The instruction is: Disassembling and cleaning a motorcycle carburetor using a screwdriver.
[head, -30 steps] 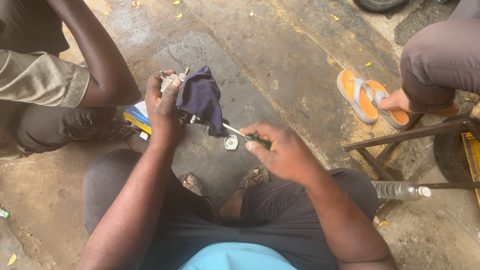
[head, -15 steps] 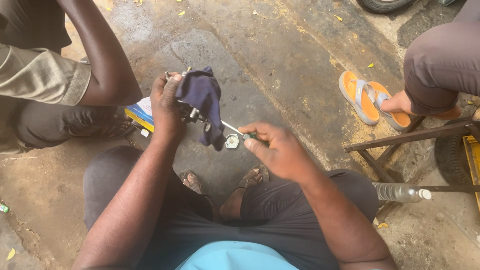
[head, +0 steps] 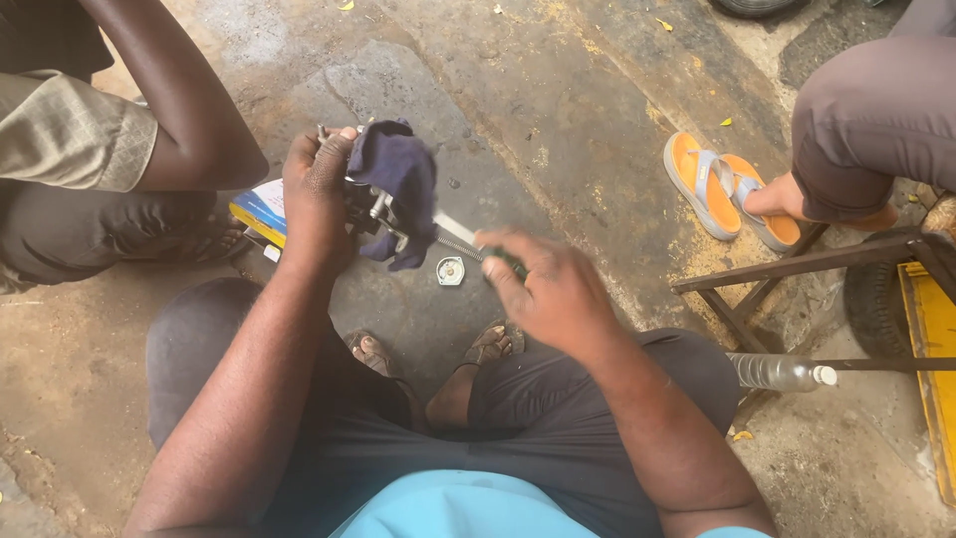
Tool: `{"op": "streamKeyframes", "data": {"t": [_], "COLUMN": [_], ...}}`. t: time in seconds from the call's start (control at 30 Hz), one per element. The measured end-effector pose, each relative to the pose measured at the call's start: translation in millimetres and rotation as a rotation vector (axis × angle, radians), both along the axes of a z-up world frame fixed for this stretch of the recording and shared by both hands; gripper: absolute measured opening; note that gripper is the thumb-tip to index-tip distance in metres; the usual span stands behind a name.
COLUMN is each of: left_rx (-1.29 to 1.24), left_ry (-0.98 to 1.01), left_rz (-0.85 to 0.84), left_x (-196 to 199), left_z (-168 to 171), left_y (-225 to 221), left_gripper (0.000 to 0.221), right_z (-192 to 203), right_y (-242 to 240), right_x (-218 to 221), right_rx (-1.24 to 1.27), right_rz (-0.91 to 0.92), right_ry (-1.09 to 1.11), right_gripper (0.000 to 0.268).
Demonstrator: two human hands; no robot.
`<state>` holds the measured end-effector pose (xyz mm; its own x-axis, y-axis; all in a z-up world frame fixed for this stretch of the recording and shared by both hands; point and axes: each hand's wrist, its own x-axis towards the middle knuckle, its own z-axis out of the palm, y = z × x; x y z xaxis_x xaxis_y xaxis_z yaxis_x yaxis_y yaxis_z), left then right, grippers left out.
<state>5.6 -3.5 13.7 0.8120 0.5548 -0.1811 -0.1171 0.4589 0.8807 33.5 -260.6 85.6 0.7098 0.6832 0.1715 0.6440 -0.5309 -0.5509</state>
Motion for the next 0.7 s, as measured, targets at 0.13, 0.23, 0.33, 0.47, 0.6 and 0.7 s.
{"op": "streamKeyframes", "data": {"t": [0.13, 0.23, 0.33, 0.47, 0.6, 0.7], "left_rx": [0.07, 0.089, 0.092, 0.011, -0.151, -0.09], "left_ry": [-0.028, 0.026, 0.091, 0.153, 0.103, 0.116], "left_rz": [0.013, 0.008, -0.02, -0.13, -0.232, -0.203], "left_x": [3.2, 2.5, 5.1, 7.1, 5.2, 7.8], "left_z": [-29.9, -14.5, -5.6, -14.7, -11.8, -30.6], "left_y": [10.6, 4.2, -0.7, 5.0, 5.8, 9.7], "left_gripper": [0.031, 0.031, 0.029, 0.028, 0.032, 0.029], "right_z": [-11.5, -7.7, -9.0, -13.0, -14.7, -13.1], "right_y": [-2.6, -1.3, -4.6, -1.9, 3.0, 4.4], "right_x": [10.5, 16.5, 12.7, 7.8, 3.3, 8.2], "right_rx": [0.032, -0.054, -0.08, 0.048, 0.09, 0.024], "right_rz": [0.055, -0.022, -0.096, -0.072, 0.017, 0.023], "right_ry": [0.339, 0.343, -0.021, -0.347, -0.387, -0.336], "right_gripper": [0.029, 0.028, 0.025, 0.025, 0.026, 0.026]}}
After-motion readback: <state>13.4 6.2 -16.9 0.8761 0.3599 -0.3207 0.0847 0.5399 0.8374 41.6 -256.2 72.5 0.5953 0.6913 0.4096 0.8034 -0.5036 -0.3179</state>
